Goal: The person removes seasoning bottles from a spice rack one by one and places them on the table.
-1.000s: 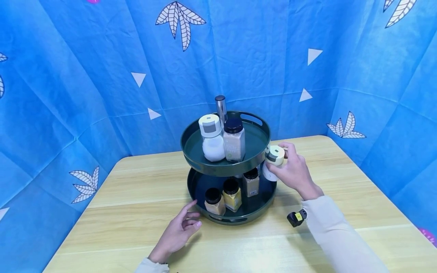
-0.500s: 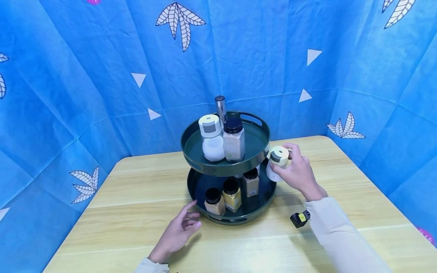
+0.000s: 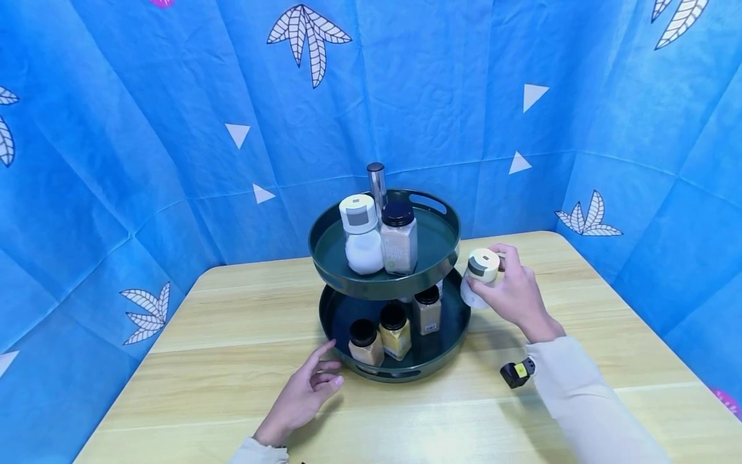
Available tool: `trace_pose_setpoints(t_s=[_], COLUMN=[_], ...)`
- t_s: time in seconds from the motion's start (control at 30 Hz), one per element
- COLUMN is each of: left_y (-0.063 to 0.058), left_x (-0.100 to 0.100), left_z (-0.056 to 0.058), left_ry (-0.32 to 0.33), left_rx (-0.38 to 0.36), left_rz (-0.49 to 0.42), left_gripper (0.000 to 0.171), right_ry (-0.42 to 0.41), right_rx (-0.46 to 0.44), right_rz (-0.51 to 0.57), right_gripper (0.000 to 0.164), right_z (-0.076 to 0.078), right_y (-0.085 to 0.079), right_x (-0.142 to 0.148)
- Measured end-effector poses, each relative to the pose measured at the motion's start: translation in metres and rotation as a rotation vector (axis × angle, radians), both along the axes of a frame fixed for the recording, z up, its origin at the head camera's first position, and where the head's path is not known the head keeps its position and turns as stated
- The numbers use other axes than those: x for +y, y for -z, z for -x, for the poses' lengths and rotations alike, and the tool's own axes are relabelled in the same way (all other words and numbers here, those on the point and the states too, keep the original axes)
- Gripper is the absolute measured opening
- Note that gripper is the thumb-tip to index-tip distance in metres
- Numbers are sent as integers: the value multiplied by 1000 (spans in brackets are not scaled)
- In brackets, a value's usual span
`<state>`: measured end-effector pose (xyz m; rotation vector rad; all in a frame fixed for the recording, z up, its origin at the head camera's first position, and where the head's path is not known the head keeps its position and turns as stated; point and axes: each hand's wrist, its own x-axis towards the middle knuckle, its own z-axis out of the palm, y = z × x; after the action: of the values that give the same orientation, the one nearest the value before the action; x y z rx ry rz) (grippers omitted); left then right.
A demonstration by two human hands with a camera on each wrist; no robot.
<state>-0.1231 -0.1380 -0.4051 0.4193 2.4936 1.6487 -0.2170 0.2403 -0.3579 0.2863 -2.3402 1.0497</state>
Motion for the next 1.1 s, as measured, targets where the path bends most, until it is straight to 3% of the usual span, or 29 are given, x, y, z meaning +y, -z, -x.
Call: trace_pose_setpoints(t_s=[1.1], left_y=[-2], left_x=[1], left_z=[0], left_ry=[-6], left_rx=[-9], left_rz=[11], left_gripper=[62], right_ry=[51], right_rx=[-14], right_rz=[-7], right_gripper=[63], right_z=[-4], right_y=[6], right_x=[16])
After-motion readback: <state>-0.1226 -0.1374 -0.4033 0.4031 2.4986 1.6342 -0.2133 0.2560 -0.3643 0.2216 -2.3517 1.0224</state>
